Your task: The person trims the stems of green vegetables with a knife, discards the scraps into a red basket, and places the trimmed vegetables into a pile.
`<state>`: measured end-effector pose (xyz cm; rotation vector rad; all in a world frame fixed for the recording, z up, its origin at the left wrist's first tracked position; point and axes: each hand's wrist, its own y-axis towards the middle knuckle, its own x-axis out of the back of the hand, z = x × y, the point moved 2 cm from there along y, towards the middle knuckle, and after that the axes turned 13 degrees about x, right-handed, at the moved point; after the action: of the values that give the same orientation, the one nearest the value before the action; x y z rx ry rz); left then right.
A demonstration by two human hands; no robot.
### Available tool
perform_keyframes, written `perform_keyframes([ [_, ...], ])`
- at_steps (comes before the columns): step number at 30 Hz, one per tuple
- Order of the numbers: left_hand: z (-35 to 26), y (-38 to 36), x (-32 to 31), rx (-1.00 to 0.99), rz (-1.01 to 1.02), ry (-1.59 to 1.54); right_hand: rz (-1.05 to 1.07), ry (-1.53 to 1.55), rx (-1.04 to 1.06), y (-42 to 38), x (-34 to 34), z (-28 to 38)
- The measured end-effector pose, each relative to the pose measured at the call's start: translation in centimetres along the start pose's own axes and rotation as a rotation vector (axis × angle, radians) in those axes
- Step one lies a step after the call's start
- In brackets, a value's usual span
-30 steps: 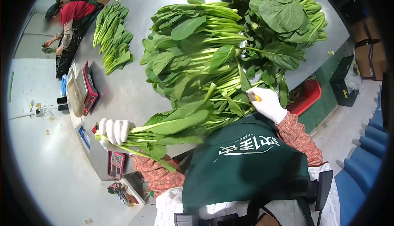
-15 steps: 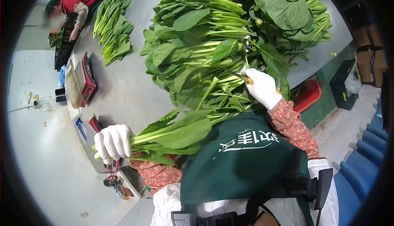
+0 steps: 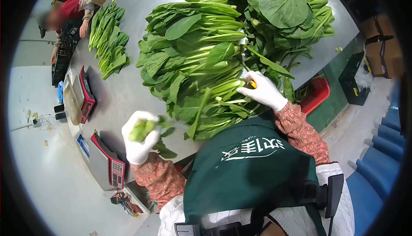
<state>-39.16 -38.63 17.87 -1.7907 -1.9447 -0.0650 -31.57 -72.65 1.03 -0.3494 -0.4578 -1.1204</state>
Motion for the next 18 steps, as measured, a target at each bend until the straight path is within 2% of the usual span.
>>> perform_keyframes([
  [2,-0.5,1.2,-2.4,-0.067,-0.061,0.356,-0.031,-0.031,0.008,0.2,0.2,0.5],
  [4,-0.7,1.8,-4.5,-0.111,-0.089,0.443,-0.047,-0.003,0.010,0.4,0.1,0.9],
  [7,-0.7,2.0,-5.3,-0.129,-0.064,0.373,-0.090,0.157,0.063,0.3,-0.6,1.9],
  [11,-1.5,1.3,-4.3,-0.140,-0.148,0.370,-0.133,0.055,0.171,-0.4,0.5,6.4],
  [13,-2.1,0.4,-3.2,-0.168,-0.229,0.423,-0.249,0.165,0.331,-1.0,2.9,9.3],
  [16,-3.7,-1.2,-2.6,-0.225,-0.336,0.416,-0.273,0.365,0.237,-2.7,8.7,14.1],
  [18,-5.0,-1.9,-3.5,-0.340,-0.327,0.456,-0.362,0.221,0.453,-1.8,9.1,14.5],
])
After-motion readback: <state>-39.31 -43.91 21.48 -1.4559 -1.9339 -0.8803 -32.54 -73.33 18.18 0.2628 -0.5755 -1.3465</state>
